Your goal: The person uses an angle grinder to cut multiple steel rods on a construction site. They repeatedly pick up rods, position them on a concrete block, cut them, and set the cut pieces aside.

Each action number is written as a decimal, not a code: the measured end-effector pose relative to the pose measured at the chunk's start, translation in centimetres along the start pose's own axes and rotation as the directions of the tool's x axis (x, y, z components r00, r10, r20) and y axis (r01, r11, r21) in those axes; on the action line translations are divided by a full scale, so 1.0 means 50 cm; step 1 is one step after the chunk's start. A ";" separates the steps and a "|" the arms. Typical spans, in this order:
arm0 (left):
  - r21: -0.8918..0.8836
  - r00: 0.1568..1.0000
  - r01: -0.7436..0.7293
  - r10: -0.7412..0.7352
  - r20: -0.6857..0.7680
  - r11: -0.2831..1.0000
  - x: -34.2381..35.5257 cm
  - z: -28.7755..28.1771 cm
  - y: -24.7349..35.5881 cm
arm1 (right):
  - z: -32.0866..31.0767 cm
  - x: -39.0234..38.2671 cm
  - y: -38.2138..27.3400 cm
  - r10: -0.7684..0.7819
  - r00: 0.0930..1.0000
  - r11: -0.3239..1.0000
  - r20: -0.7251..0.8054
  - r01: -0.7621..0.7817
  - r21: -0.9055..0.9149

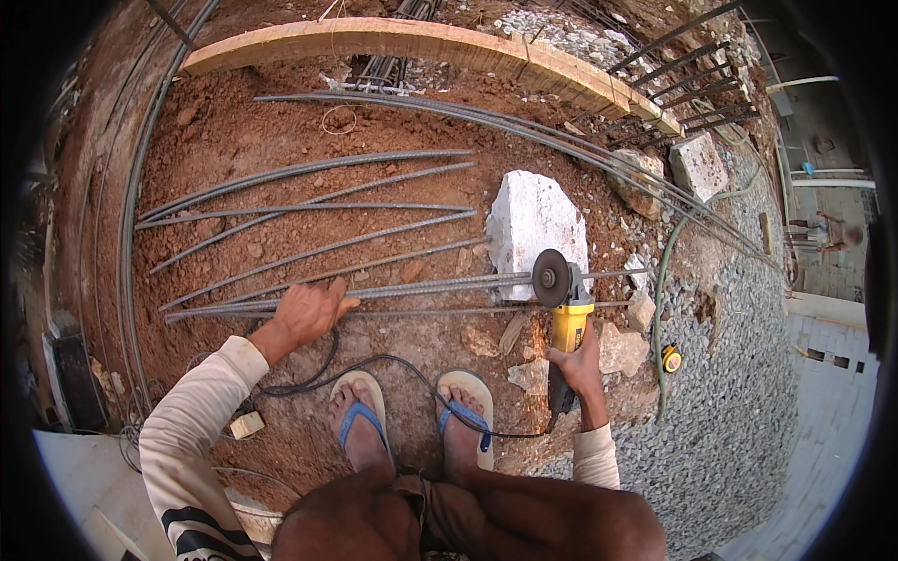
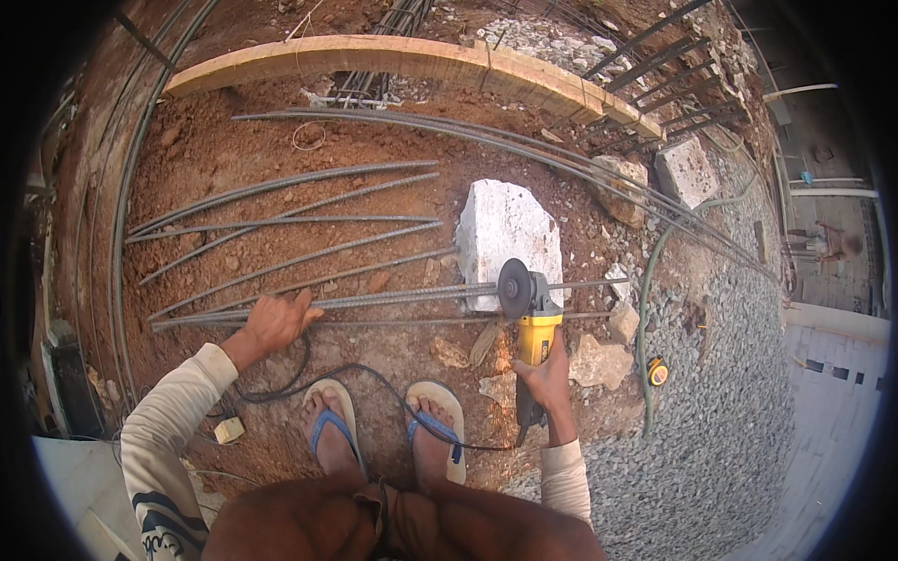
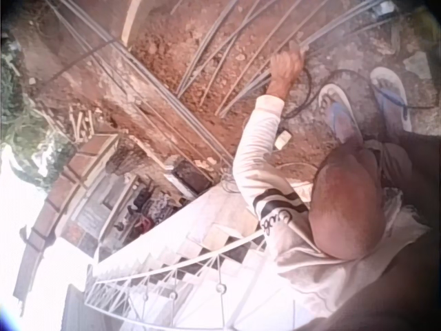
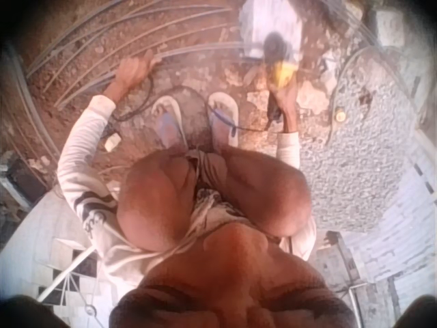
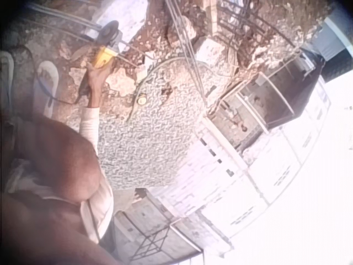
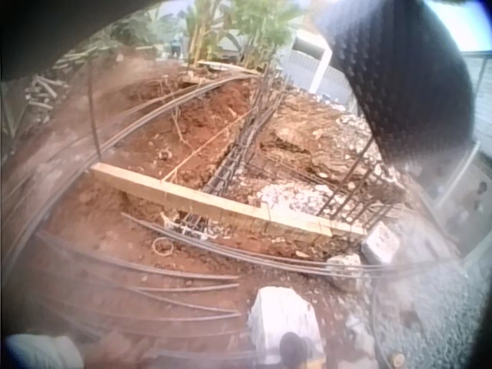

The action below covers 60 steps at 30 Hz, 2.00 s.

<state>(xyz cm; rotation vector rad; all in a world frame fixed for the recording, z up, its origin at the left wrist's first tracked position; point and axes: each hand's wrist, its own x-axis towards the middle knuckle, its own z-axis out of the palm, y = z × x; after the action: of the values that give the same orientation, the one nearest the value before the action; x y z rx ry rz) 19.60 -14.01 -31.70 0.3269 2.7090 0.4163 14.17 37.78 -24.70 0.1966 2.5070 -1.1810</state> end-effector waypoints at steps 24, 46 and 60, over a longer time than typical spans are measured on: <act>-0.013 1.000 0.011 -0.011 0.009 1.000 -0.002 -0.005 0.004 | 0.000 0.011 0.019 -0.036 0.999 0.998 -0.010 0.036 -0.043; -0.010 1.000 -0.001 0.001 -0.008 1.000 0.005 0.000 -0.002 | -0.001 -0.034 -0.004 0.025 1.000 0.999 -0.012 -0.025 -0.024; 0.018 0.997 -0.012 0.013 -0.070 1.000 -0.001 0.010 0.003 | 0.001 0.006 -0.009 -0.036 0.999 0.999 -0.015 0.036 -0.023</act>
<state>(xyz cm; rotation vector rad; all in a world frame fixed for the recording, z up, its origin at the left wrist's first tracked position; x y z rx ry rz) 19.86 -13.76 -32.11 0.3401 2.7816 0.4153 13.79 37.44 -24.53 0.1554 2.5459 -1.1687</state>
